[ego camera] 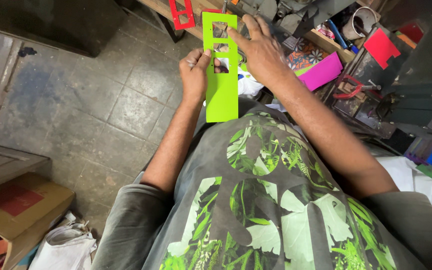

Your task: The person holds a green plastic frame with cutouts and compares it to a red frame. They then insert a white electrical switch and socket module into the green frame, adjusting it to fit the cutouts. The person handles the components by hand in a workshop setting.

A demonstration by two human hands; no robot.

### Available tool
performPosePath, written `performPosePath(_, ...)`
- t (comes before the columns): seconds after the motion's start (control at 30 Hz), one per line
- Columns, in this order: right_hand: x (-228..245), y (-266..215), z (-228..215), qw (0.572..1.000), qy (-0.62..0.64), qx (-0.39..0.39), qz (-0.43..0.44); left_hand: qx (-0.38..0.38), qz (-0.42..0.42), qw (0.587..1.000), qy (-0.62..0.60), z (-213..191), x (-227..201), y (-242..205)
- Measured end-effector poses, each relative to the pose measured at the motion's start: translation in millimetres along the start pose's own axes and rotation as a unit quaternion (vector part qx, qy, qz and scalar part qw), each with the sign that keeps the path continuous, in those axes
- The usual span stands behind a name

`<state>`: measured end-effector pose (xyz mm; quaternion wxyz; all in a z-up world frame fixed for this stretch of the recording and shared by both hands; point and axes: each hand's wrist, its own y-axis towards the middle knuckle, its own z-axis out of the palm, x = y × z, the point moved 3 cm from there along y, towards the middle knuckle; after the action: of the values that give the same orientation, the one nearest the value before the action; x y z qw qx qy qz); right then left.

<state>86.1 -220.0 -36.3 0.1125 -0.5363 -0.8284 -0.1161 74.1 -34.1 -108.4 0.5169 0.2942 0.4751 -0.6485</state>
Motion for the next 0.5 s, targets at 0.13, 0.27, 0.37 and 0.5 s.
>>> performPosePath(0.13, 6, -6, 0, 1.0, 0.018, -0.005, -0.001, -0.002, -0.001, 1.0, -0.007, -1, 4, 1)
performPosePath(0.27, 9, -11, 2, 1.0, 0.014, 0.007, 0.0, -0.003, -0.006, 1.0, -0.013, -2, 5, 2)
performPosePath(0.37, 13, -15, 3, 1.0, 0.024, 0.009, -0.007, -0.008, -0.004, 1.0, -0.006, -3, 5, 1)
performPosePath(0.5, 19, -24, 1, 1.0, 0.021, 0.014, -0.01, -0.011, -0.002, 1.0, 0.001, -5, 7, 1)
